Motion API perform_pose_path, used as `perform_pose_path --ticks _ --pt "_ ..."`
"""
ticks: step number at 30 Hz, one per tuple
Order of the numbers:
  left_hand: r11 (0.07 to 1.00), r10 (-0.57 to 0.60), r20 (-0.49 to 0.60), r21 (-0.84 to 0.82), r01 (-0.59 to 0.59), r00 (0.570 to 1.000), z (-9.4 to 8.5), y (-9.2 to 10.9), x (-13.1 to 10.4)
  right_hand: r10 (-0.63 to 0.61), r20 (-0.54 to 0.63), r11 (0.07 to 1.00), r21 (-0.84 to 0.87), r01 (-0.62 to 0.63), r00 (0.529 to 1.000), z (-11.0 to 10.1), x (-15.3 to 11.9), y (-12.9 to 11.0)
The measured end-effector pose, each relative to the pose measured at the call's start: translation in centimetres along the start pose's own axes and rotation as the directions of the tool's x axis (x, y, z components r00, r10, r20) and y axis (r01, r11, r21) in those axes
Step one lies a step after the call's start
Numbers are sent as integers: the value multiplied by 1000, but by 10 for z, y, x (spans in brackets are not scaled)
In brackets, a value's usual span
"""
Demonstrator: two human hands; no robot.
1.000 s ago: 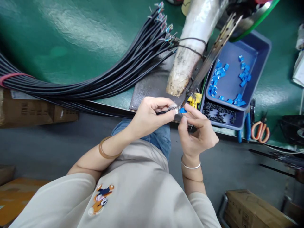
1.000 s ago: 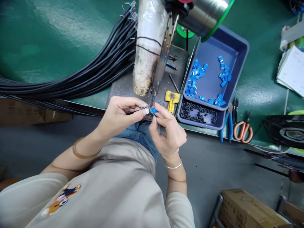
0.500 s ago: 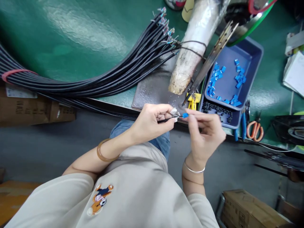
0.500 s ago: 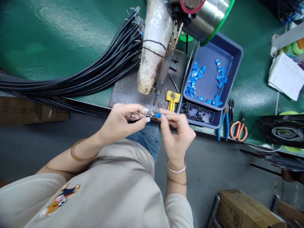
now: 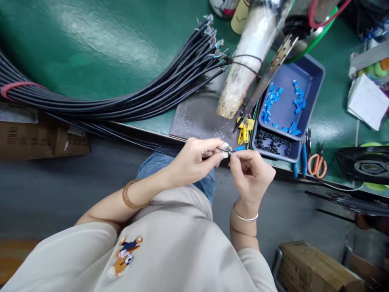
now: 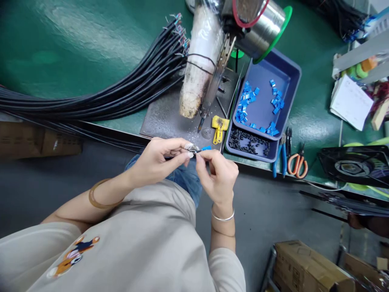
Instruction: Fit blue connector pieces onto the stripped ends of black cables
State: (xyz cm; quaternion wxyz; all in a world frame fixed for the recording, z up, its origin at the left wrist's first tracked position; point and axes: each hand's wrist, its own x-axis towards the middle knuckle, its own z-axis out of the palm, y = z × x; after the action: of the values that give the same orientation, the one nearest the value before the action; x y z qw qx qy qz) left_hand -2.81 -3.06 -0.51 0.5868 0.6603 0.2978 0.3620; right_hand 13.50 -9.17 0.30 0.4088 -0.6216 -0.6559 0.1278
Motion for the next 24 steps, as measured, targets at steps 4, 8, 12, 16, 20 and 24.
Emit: perform_pose_path --ticks 4,8,12,16,20,24 --pt "930 -195 188 -276 242 963 -10 6 1 -149 32 987 68 147 988 -5 3 4" --pt "922 -238 126 -281 265 963 -13 5 3 -19 -352 937 319 139 936 -5 8 1" --pt "936 -237 60 -253 244 970 -9 0 5 -38 -506 963 210 166 862 0 7 -1" --pt "951 -203 -10 -239 195 979 -6 -5 8 -202 -341 979 -40 201 918 9 0 3" --pt "969 -157 -102 -206 133 982 -3 -5 13 -269 -243 963 -74 259 932 20 -1 8" --pt "980 -131 -169 -172 102 977 0 -3 18 -224 -228 974 -29 223 948 23 3 11"
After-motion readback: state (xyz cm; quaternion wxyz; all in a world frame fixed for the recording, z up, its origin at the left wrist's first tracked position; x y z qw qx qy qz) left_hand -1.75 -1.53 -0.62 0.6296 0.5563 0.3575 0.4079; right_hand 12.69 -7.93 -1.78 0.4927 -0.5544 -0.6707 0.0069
